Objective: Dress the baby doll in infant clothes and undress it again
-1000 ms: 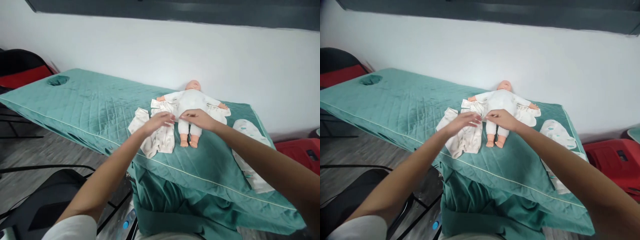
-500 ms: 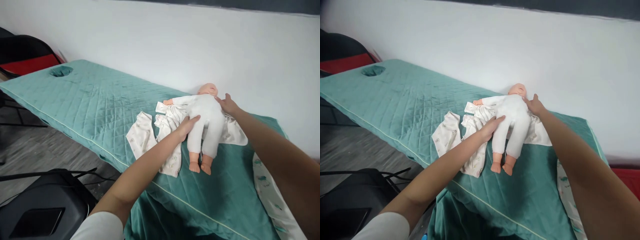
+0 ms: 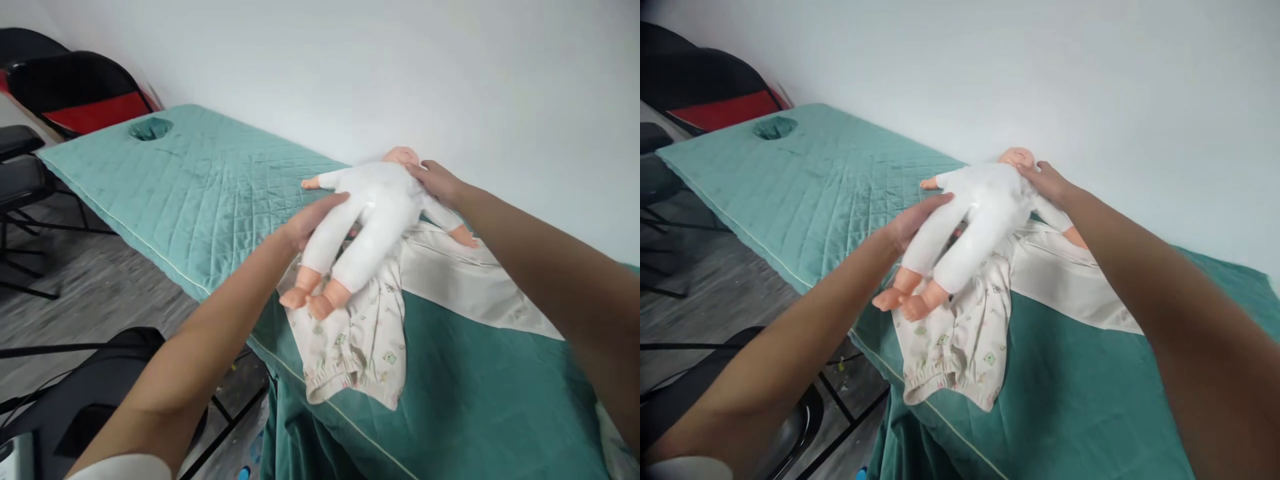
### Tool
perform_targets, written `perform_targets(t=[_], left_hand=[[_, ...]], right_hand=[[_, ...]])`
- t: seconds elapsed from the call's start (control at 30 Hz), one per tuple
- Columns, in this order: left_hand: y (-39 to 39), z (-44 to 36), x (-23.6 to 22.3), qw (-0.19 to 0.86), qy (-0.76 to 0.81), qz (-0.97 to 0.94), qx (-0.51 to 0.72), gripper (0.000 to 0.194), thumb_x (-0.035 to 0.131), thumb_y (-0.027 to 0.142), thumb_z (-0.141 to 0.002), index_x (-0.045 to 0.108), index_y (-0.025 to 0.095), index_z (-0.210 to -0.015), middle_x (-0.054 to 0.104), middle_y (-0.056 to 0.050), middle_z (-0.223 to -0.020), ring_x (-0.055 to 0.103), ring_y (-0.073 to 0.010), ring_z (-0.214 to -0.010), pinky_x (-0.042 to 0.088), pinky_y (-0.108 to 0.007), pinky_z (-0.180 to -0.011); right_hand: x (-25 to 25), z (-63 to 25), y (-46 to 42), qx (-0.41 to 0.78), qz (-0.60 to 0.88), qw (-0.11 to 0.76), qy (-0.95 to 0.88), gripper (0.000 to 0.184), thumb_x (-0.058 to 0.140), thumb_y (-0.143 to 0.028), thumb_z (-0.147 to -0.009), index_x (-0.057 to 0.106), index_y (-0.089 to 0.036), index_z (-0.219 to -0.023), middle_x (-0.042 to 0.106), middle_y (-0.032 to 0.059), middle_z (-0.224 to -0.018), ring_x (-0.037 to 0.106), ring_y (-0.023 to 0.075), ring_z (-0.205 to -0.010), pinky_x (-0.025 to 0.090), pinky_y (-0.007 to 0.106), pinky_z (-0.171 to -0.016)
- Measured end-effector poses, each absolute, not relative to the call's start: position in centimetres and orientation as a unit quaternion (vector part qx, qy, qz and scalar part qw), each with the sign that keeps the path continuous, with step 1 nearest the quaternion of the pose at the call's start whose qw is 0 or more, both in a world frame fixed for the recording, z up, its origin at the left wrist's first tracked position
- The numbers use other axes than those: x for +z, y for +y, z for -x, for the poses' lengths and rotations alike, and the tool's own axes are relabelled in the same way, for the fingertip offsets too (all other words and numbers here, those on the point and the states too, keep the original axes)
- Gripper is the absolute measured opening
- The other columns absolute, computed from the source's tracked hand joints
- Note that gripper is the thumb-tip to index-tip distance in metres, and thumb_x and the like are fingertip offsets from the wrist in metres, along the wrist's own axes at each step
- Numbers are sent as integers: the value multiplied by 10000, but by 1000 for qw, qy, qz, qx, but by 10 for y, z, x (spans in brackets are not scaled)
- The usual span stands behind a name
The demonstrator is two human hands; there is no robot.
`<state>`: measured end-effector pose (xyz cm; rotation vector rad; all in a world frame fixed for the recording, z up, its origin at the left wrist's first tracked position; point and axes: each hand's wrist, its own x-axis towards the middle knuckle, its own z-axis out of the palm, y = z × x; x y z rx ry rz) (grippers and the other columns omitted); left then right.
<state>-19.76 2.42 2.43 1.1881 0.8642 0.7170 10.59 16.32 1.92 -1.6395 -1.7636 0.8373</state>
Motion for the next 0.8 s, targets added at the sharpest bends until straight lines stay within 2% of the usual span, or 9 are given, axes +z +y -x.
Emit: perform_targets(t=[0.13,0.23,0.4,0.47,0.53,0.6,0.7,0.73,0.8], left_hand=[[37,250,18,622,473,-518,349,561,434,592,-889,661,85,-965,702,-124,-738,685,-273,-743,555,-399,-648],[48,271,8,608,505,-494,364,533,479,573,-877,671,89,-991,708,-112,-743,688,-267,-737,549,-366,-627],[64,287,-7,651,505,-439,360,472,530,498,-898,636,81,-1093,726,-100,-846,680,-236,-764,551,-381,-692],[67,289,-6,639,512,-442,367,472,587,507,-855,634,110,-1106,733,-107,-908,683,-264,-836,563,-411,-747],[64,287,0,567,565,-471,372,451,651,489,-802,637,151,-1101,726,-99,-971,675,-270,-897,557,-406,-793],[50,279,11,390,653,-518,392,388,691,403,-770,638,168,-1074,701,-88,-1023,652,-255,-944,529,-388,-848],[-5,256,25,125,668,-597,426,243,629,271,-807,632,181,-1033,664,-63,-1013,616,-210,-946,485,-359,-907],[-31,247,26,118,635,-639,417,194,579,257,-846,631,194,-1022,661,-42,-958,615,-187,-896,488,-342,-886],[-91,227,23,232,529,-753,317,156,520,307,-912,636,212,-955,662,-20,-911,618,-158,-822,508,-302,-808]], right_hand=[[19,-38,179,368,596,305,-645,905,686,-694,-730,382,-184,-1413,527,202,-1417,591,326,-1199,514,476,-1000],[18,-12,189,367,578,317,-657,841,707,-629,-750,399,-181,-1392,532,190,-1411,569,321,-1229,496,471,-1032],[1,-29,198,384,569,305,-660,982,734,-635,-719,283,-203,-1477,587,166,-1351,607,295,-1161,530,445,-962],[-9,-54,193,359,605,294,-646,900,662,-678,-762,327,-207,-1453,657,148,-1236,640,286,-1073,549,431,-894],[-17,-84,181,319,648,262,-641,682,486,-704,-865,510,-166,-1284,704,151,-1089,665,269,-959,552,389,-825],[-20,-117,161,284,679,203,-645,623,321,-680,-935,613,-141,-1044,715,161,-961,673,248,-854,538,353,-769],[-16,-163,124,206,710,108,-665,586,346,-681,-922,624,-173,-838,708,141,-866,663,258,-827,506,368,-773],[-13,-176,111,176,713,63,-676,563,393,-690,-898,625,-185,-811,708,136,-872,659,278,-846,500,389,-779],[-7,-196,87,131,705,-4,-698,482,517,-662,-842,634,-199,-779,711,134,-901,649,320,-886,492,429,-791]])
